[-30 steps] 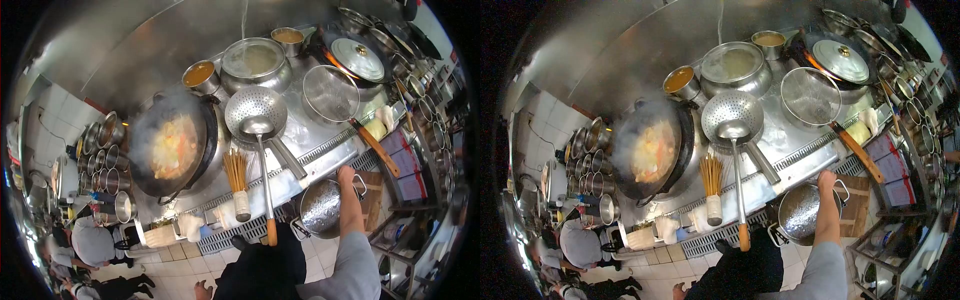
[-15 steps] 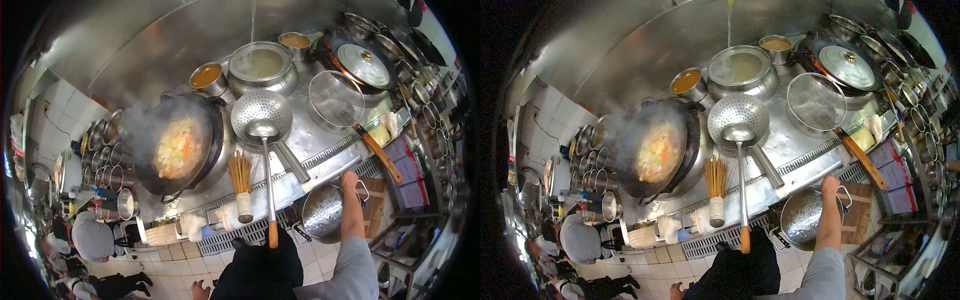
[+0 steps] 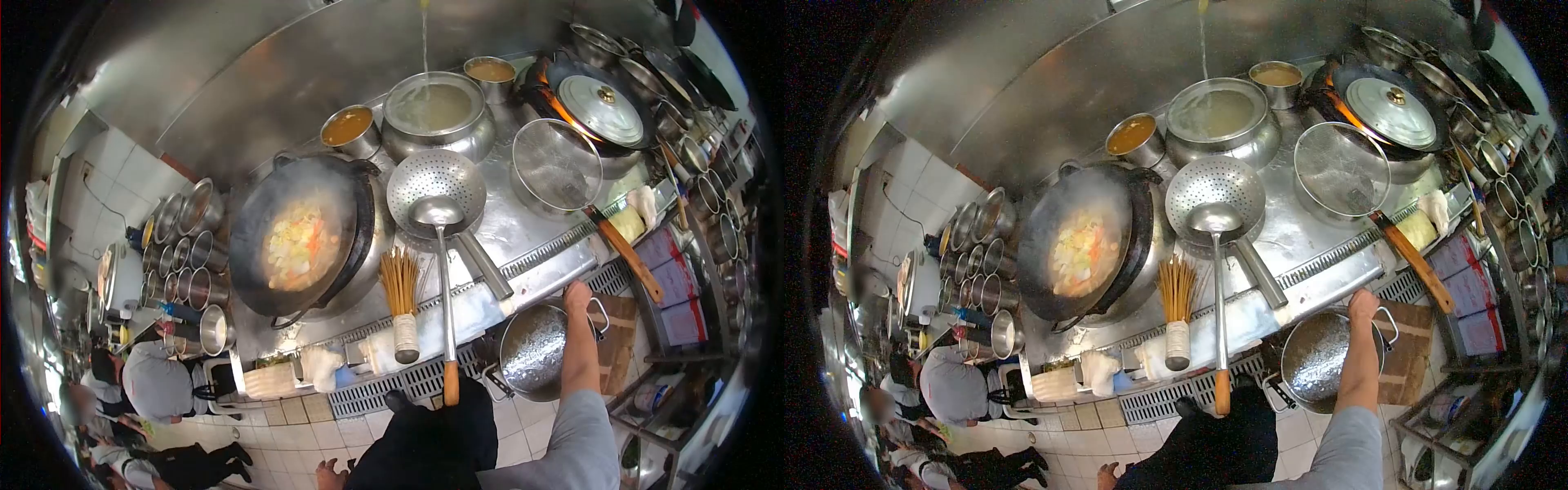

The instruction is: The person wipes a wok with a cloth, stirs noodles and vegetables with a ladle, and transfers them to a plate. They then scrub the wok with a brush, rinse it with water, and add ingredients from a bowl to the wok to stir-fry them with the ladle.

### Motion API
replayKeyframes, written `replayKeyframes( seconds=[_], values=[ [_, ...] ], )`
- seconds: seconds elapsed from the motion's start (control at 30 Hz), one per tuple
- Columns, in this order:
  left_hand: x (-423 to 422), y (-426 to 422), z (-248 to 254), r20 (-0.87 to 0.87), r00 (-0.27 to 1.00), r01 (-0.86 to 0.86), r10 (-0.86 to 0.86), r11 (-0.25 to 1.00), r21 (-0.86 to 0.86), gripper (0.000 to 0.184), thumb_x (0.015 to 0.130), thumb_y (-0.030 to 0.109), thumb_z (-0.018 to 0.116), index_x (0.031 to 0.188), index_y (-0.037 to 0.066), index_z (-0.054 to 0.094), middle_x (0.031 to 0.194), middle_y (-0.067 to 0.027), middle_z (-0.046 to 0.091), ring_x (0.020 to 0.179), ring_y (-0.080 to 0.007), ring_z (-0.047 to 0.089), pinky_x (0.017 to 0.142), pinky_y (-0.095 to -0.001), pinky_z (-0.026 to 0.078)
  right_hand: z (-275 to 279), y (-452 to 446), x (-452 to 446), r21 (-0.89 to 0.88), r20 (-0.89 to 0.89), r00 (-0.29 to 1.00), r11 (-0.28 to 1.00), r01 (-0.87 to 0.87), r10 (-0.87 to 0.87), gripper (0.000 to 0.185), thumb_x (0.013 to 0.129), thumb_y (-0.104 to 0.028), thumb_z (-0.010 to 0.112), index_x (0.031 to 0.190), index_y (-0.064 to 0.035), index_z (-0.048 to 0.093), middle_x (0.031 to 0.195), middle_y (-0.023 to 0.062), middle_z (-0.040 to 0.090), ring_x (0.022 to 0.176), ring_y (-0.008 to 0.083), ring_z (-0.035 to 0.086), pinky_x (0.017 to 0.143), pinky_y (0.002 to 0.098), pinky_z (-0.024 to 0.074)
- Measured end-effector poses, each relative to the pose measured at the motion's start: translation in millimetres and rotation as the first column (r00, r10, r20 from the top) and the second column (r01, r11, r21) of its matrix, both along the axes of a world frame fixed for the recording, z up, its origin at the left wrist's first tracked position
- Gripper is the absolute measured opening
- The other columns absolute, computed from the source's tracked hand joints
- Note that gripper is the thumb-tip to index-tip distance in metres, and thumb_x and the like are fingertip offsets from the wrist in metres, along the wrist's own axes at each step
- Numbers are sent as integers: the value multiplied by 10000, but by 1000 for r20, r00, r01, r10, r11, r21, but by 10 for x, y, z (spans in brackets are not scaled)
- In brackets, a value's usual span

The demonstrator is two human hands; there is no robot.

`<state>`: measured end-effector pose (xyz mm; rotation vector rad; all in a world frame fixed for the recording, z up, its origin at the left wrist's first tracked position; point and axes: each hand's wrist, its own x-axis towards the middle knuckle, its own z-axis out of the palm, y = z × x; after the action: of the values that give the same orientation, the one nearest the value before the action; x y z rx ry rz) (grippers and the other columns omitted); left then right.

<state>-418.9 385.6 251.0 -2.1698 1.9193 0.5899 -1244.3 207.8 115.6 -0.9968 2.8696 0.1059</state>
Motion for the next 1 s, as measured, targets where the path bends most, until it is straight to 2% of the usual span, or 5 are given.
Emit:
replayKeyframes(
  seconds=[0.37,0.8,0.9,0.93,1.0],
  values=[
    [-54,-76,-18,-110,984,-107,137,964,242,600,688,307,731,1209,47,584,1229,-374,476,1188,-479,440,1024,-482,364,-13,90,-77,-71,11,1000,997,-28,29,197,836,-212,582,834,-48,692,869,183,692,830,321,683,745,413,540],
    [-204,-107,158,-59,992,-104,111,988,116,572,726,242,693,1245,46,555,1246,-381,461,1180,-491,443,1019,-481,379,55,203,8,-143,-4,995,985,-95,95,251,883,-251,571,869,-8,633,883,239,660,853,392,646,724,477,505],
    [-135,48,54,-73,980,-173,182,978,119,558,737,238,680,1248,53,555,1253,-374,462,1185,-483,446,1019,-482,380,613,354,848,-578,93,995,811,87,-40,439,964,-355,482,790,42,557,780,286,599,717,452,585,623,507,435],
    [-153,74,10,-78,975,-196,208,970,141,550,744,240,678,1247,53,555,1252,-370,466,1184,-481,449,1019,-482,379,691,438,1159,-801,57,983,596,-59,173,447,972,-337,485,700,11,555,709,211,617,628,347,599,560,416,435],
    [-140,158,-16,-72,963,-240,258,951,193,536,759,244,674,1246,53,555,1249,-361,474,1182,-476,454,1021,-482,377,1457,581,2199,-603,732,643,654,457,227,423,970,-404,490,767,-60,626,702,32,597,656,109,575,531,251,405]
  ],
)
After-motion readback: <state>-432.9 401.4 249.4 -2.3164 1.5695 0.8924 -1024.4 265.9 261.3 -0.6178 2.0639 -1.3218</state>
